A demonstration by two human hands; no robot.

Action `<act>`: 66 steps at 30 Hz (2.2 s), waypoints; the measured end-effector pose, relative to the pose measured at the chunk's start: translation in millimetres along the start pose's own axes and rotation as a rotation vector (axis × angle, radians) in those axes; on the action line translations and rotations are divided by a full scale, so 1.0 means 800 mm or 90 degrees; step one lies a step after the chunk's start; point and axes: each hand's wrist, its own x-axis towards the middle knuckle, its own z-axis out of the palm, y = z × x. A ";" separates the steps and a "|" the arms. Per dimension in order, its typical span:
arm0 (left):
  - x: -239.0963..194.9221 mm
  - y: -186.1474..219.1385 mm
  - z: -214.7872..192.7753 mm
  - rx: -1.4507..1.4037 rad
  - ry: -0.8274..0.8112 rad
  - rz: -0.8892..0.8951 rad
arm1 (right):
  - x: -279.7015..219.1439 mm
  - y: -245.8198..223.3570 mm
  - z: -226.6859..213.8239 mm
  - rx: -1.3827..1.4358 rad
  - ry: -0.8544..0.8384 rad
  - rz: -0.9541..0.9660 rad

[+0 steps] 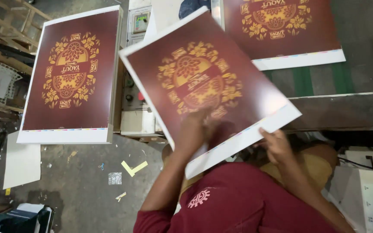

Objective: Organizing and stacking printed product packaging sheets on a production table.

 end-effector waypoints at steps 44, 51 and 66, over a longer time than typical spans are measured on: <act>-0.055 -0.077 -0.112 0.347 0.158 -0.103 | -0.055 -0.052 -0.160 -0.026 0.297 -0.189; -0.047 -0.056 -0.092 0.292 0.148 -0.084 | 0.013 -0.090 -0.155 0.000 0.279 -0.183; -0.009 0.014 0.020 -0.018 0.072 0.078 | 0.001 -0.076 0.022 -0.295 0.079 0.022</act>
